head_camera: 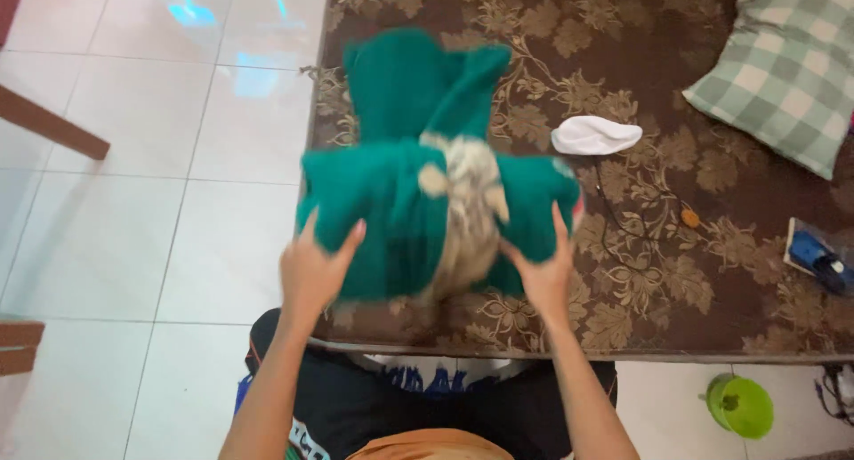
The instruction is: The person folds a green patterned blanket on top of a mattress.
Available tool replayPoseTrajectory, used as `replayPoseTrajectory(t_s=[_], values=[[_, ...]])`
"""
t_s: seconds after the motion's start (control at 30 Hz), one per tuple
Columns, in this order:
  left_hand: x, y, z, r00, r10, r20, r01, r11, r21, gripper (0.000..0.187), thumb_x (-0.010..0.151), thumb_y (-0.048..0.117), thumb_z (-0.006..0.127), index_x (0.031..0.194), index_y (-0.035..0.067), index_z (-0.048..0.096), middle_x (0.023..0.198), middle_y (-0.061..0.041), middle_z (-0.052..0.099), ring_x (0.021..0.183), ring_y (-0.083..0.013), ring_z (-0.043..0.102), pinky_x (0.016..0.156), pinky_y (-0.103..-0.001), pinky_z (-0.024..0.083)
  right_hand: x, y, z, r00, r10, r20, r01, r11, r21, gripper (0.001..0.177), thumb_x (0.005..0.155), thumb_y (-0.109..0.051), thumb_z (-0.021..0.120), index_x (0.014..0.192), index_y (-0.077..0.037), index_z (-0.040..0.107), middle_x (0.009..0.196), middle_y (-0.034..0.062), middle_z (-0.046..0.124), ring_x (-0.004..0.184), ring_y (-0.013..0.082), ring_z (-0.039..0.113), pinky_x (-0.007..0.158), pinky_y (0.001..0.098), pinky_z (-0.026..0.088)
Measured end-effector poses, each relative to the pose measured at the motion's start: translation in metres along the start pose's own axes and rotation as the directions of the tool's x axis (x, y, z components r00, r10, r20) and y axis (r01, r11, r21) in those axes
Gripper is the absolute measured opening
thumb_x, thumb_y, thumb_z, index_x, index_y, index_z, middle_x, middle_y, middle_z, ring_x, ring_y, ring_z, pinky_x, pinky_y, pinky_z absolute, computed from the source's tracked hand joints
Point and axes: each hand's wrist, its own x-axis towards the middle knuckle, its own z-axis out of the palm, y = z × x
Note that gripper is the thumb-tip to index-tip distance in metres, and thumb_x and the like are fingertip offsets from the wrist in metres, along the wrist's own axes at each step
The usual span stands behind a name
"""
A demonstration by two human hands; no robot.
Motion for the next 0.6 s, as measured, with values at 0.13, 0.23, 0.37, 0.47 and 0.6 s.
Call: replayPoseTrajectory(t_s=[0.13,0.23,0.37,0.47,0.6], values=[[-0.059,0.002,-0.014,0.979,-0.184,0.088,0.150,0.942,0.300,0.086,0.081,0.068,0.069,0.135,0.002,0.064,0.092,-0.028,0.073,0.087,-0.0477,0.070,0.076,-0.054,0.055,-0.047,-0.015,-0.038,0.991,0.112,0.078,-0.099,0.984,-0.151,0.104,0.067,-0.036,0.093,0.156,-0.023,0.041,0.146,0.0268,0.049,0.133,0.0431,0.053,0.106,0.0537,0.046],[-0.064,0.011,-0.016,0.937,-0.331,0.111,0.269,0.887,0.375,0.094,0.080,0.071,0.066,0.144,0.003,0.056,0.105,-0.030,0.070,0.099,-0.0475,0.067,0.085,-0.054,0.054,-0.050,-0.029,-0.034,0.989,0.127,0.081,-0.106,0.968,-0.228,0.104,0.066,-0.036,0.095,0.155,-0.023,0.042,0.140,0.0281,0.051,0.129,0.0465,0.053,0.102,0.0538,0.048],[-0.070,0.010,-0.010,0.953,0.182,-0.242,0.019,0.762,0.647,0.098,0.093,0.068,0.063,0.157,-0.004,0.046,0.152,-0.032,0.049,0.145,-0.0493,0.040,0.115,-0.064,0.028,-0.026,-0.047,-0.019,0.983,0.152,0.102,-0.120,0.957,-0.263,0.109,0.064,-0.042,0.095,0.156,-0.028,0.040,0.134,0.0277,0.052,0.122,0.0484,0.056,0.103,0.0527,0.049],[-0.080,0.006,0.008,0.949,0.261,-0.178,-0.175,0.903,0.392,0.075,0.099,0.055,0.059,0.154,0.006,0.047,0.162,-0.025,0.036,0.156,-0.0413,0.025,0.127,-0.066,0.015,-0.005,-0.053,-0.011,0.960,0.244,0.138,-0.202,0.944,-0.259,0.108,0.063,-0.046,0.094,0.155,-0.033,0.040,0.138,0.0270,0.050,0.123,0.0482,0.056,0.097,0.0537,0.050],[-0.068,0.023,0.039,0.911,0.412,0.000,-0.368,0.813,0.451,0.066,0.097,0.047,0.063,0.154,0.015,0.050,0.162,-0.021,0.040,0.154,-0.0390,0.031,0.124,-0.061,0.019,0.017,-0.037,-0.009,0.969,0.192,0.157,-0.144,0.951,-0.273,0.109,0.064,-0.056,0.092,0.157,-0.034,0.037,0.136,0.0272,0.051,0.124,0.0490,0.056,0.101,0.0546,0.049]])
